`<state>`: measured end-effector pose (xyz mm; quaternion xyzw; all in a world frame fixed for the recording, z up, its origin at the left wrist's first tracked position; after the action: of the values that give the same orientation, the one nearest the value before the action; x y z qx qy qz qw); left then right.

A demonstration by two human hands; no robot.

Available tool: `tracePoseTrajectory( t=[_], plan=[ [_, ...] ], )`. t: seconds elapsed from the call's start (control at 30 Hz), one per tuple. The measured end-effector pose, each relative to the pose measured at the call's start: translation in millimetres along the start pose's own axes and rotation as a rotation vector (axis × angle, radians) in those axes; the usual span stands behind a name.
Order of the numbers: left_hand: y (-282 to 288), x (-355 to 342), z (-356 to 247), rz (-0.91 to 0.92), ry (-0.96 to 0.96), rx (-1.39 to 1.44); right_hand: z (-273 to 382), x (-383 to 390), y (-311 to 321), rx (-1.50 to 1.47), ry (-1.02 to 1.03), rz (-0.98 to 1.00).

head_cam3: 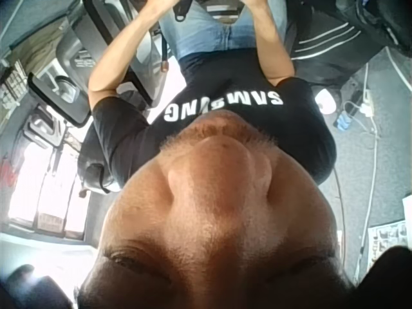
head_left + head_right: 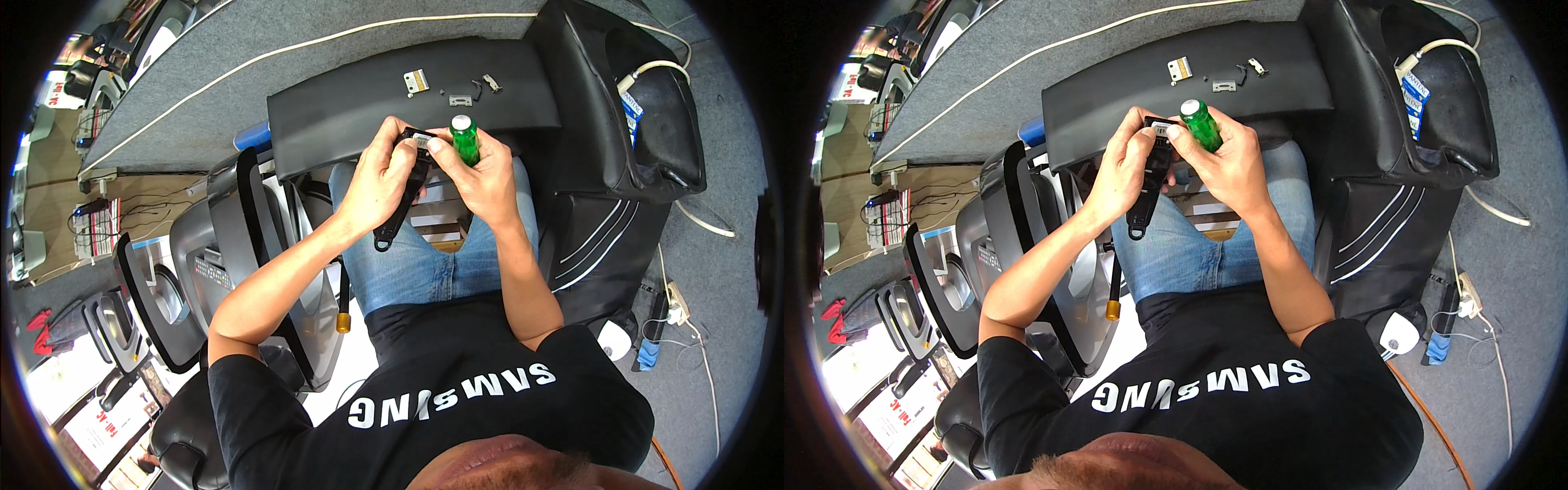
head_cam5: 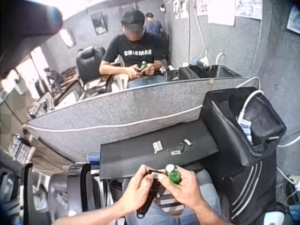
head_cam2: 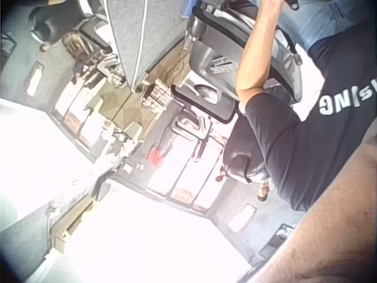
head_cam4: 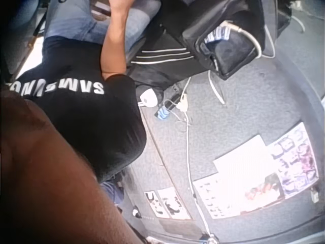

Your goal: The person disassembles the top of a hair clipper using a screwdriver, applies oil to the internal components, and then reattaches a metal blade by hand.

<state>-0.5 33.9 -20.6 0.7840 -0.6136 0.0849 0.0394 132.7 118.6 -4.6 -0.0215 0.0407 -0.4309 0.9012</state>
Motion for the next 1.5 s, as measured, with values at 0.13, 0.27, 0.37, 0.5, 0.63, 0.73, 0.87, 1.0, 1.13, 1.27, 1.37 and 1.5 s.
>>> tracePoseTrajectory(
  t=[0.13, 0.27, 0.37, 0.5, 0.63, 0.73, 0.87, 1.0, 1.13, 1.27, 1.37, 1.5],
  plan=[
    [-0.6, -0.1, -0.4, -0.012, -0.017, -0.019, -2.4, -0.5, 2.2, 0.033, 0.001, -0.002],
    [-1.7, -0.1, 1.0, -0.008, -0.022, -0.022, -2.1, -1.0, 1.8, -0.019, 0.016, 0.009],
    [-2.8, 1.0, 0.7, -0.015, -0.030, -0.033, -4.0, -0.9, 2.0, -0.037, 0.030, 0.021],
    [-1.0, 1.3, -1.9, -0.024, -0.024, -0.053, -3.6, -0.9, 2.7, 0.002, 0.016, 0.039],
    [0.6, -0.1, -2.2, -0.023, 0.003, -0.030, -4.6, 0.3, 1.4, -0.024, 0.013, 0.013],
    [0.9, -0.8, -3.4, -0.029, 0.050, 0.004, -4.4, 0.1, 1.5, 0.009, 0.022, 0.012],
    [0.7, -0.7, -5.1, -0.034, 0.049, 0.002, -3.7, -0.5, -0.7, -0.010, 0.027, 0.012],
    [2.5, -1.3, -5.1, -0.021, 0.061, 0.010, -6.3, -0.2, -0.2, -0.008, -0.015, 0.008],
    [2.8, -1.3, -4.4, -0.013, 0.072, 0.014, -5.2, -0.3, -0.2, 0.022, 0.017, -0.010],
    [2.3, -0.8, -4.2, -0.018, 0.070, 0.021, -2.8, 0.1, -0.9, 0.025, 0.026, -0.004],
    [1.3, -2.1, -1.3, -0.025, 0.060, 0.016, -2.7, -0.8, -1.2, 0.043, 0.026, -0.019],
    [0.5, -0.9, 0.7, -0.032, 0.027, 0.004, -2.1, -0.1, -1.2, 0.061, 0.039, -0.024]
  ],
)
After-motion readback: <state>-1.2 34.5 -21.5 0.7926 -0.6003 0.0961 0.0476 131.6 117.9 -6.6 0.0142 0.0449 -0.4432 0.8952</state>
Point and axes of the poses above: each hand's wrist, its own x-axis away from the middle knuckle, its own y-axis out of the back of the hand, z = x × y, the point moved 5 cm from there along -x, towards the middle knuckle, and after that the axes turned 1 degree about -x, right-handed, at the moved point
